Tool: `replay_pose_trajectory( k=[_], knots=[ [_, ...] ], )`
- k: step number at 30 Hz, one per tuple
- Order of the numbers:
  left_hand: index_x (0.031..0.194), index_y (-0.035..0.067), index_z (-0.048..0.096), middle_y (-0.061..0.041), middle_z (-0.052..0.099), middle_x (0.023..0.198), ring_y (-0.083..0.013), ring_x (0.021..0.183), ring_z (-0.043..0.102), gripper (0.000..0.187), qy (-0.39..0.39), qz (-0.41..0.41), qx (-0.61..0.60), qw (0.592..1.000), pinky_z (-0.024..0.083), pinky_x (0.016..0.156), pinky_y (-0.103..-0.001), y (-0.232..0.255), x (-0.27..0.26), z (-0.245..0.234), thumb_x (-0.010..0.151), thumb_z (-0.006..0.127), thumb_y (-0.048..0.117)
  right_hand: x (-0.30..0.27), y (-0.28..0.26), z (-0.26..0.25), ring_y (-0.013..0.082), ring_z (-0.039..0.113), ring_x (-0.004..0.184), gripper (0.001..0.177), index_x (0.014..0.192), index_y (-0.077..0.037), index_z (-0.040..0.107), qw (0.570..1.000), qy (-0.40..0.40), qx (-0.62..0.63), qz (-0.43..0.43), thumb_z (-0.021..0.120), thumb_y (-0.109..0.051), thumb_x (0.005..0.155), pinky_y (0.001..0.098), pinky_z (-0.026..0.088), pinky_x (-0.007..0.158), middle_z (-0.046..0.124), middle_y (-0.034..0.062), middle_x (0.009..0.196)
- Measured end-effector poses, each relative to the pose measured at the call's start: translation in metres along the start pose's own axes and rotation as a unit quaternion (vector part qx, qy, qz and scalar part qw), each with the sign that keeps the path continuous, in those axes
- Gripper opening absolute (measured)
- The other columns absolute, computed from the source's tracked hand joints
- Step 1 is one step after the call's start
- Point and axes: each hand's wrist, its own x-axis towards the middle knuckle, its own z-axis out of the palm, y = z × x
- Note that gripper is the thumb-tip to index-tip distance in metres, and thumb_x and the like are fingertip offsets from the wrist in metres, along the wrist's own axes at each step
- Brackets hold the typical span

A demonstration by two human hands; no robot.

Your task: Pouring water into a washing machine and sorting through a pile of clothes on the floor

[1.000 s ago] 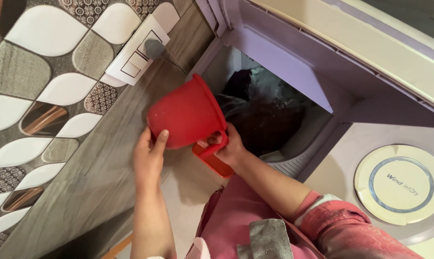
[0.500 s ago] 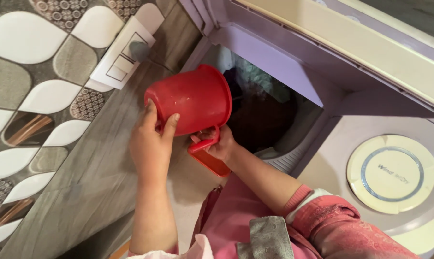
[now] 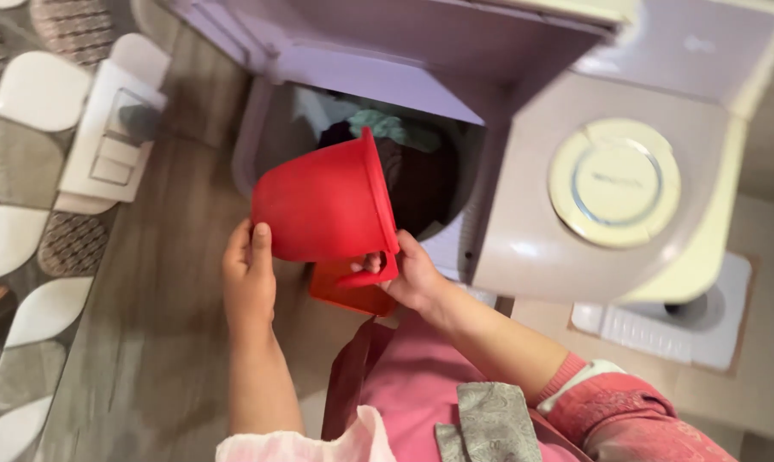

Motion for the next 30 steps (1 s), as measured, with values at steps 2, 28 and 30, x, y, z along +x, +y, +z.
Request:
replay_pose_trajectory(
  k=[2,28,30],
  knots=[
    [0.141,0.008,0.057,-0.017,0.064,0.135,-0.0315,0.127,0.061,0.048,-0.060,0.029,-0.054,0.996,0.048,0.107,-0.050,-0.023,0.001,0.000,0.106,0.054,0.041,-0.030,0.004,0.003,0.0196,0.060,0.061,0.027,0.075,-0.011,0.061,0.999,0.008,-0.010,-0.048,0.056,-0.030,0.094,0.0489,0.056,0.098,0.055,0.0057,0.056],
    [0.142,0.008,0.060,-0.016,0.065,0.137,-0.0220,0.122,0.063,0.043,-0.717,0.104,0.083,0.684,0.051,0.102,-0.039,-0.082,-0.278,0.213,0.100,0.064,0.019,-0.435,0.167,-0.197,0.0345,0.073,0.065,0.027,0.108,-0.003,0.065,0.774,0.296,0.201,-0.523,0.064,-0.011,0.083,0.0554,0.061,0.081,0.065,0.0213,0.066],
    [0.145,0.003,0.055,-0.022,0.061,0.139,-0.0278,0.120,0.063,0.049,-0.749,0.117,0.130,0.639,0.052,0.099,-0.042,-0.097,-0.316,0.240,0.099,0.066,0.018,-0.458,0.190,-0.262,0.0301,0.069,0.057,0.020,0.103,-0.001,0.062,0.719,0.323,0.281,-0.547,0.067,-0.003,0.083,0.0589,0.060,0.083,0.066,0.0216,0.067]
  ],
)
